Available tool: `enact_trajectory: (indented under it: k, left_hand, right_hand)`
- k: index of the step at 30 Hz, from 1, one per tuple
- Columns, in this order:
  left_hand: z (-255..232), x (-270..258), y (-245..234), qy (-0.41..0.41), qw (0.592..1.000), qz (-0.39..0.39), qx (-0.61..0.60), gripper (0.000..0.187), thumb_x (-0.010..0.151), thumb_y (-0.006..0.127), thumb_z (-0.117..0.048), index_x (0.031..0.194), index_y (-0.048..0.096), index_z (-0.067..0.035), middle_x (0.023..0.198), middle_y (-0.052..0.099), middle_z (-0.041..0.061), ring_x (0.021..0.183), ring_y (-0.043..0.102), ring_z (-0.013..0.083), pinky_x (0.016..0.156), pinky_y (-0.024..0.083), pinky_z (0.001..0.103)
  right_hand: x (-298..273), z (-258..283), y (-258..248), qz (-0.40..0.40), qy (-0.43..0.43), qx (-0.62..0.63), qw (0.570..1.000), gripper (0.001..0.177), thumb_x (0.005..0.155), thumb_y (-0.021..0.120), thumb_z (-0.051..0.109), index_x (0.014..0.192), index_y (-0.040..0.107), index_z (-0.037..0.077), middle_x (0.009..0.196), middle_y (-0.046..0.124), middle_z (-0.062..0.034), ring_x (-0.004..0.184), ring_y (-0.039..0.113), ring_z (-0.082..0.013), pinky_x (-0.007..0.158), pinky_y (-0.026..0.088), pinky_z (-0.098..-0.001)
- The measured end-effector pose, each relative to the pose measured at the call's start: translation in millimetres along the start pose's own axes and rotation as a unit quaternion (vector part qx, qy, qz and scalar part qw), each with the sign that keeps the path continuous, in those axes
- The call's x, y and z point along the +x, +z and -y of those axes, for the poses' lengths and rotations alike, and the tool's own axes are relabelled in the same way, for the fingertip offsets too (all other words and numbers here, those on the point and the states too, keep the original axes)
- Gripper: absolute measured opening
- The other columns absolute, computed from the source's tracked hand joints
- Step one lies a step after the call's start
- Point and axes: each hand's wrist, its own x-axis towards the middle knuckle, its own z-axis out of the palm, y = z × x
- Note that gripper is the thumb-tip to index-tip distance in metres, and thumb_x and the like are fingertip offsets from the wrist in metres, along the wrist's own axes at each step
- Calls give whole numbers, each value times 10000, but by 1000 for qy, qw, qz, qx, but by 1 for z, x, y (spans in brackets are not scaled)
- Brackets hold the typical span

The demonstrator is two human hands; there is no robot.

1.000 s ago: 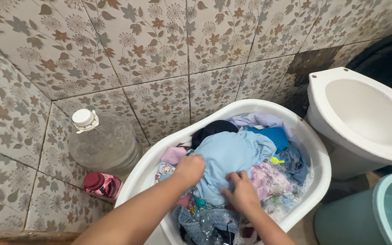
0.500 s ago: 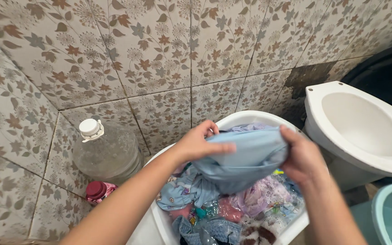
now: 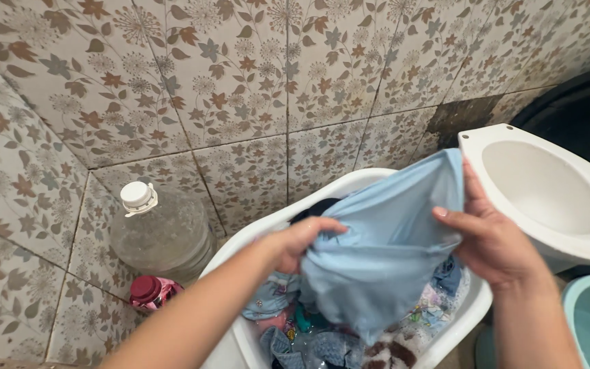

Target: The person washes clothes by hand in a plastic tub, scrubbing, wringing out, and moving the garments between tubs.

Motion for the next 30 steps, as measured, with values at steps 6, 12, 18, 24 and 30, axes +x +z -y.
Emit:
enact_trajectory:
  k: [6, 12, 18, 24, 30]
  left_hand:
    - [-26, -4, -48, 95, 993, 11, -74, 553, 889, 706, -347, 1323, 643, -10, 1137, 758, 110, 967, 736, 221, 914, 586, 379]
    - [38, 76, -119, 185, 915, -289, 212, 634, 755, 690, -159, 1377, 567, -161, 1098, 745, 129, 979, 726, 257, 850, 585, 384]
    - [112, 94, -129, 51, 720, -334, 606, 555, 800, 801, -435, 1101, 730, 27, 1166, 707, 248, 1076, 707, 342, 941, 558, 397]
    - [83, 71, -66, 330, 755, -362, 435, 211, 731, 733, -271, 760, 681, -69, 789, 701, 177, 771, 706, 345, 724, 564, 441]
    - [46, 85, -57, 355, 753, -394, 389, 199, 751, 707, -192, 886, 654, -56, 885, 713, 180, 850, 703, 345, 792, 558, 429]
  right_hand:
    - [17, -37, -92, -273, 80, -29, 958, 995, 889, 582, -54, 1695, 154, 342, 1260, 675, -120, 965, 688, -169, 896, 559, -379]
    - [7, -134, -68, -263, 98, -443, 851, 728, 778, 779, -14, 1441, 536, 162, 1298, 605, -159, 1034, 614, -216, 821, 515, -351]
    - [-22, -198, 36, 28, 287, -381, 879, 324, 838, 798, 206, 1114, 802, 36, 915, 802, -101, 750, 703, -158, 685, 571, -297]
    - [-45, -213, 95, 7, 133, -415, 900, 985, 614, 941, 342, 1456, 477, 128, 1257, 636, -139, 1035, 655, -230, 891, 550, -365]
    - [-50, -242, 74, 100, 0, -634, 767, 692, 767, 908, 402, 1340, 574, 203, 1504, 435, -244, 1288, 483, -435, 1011, 425, -515]
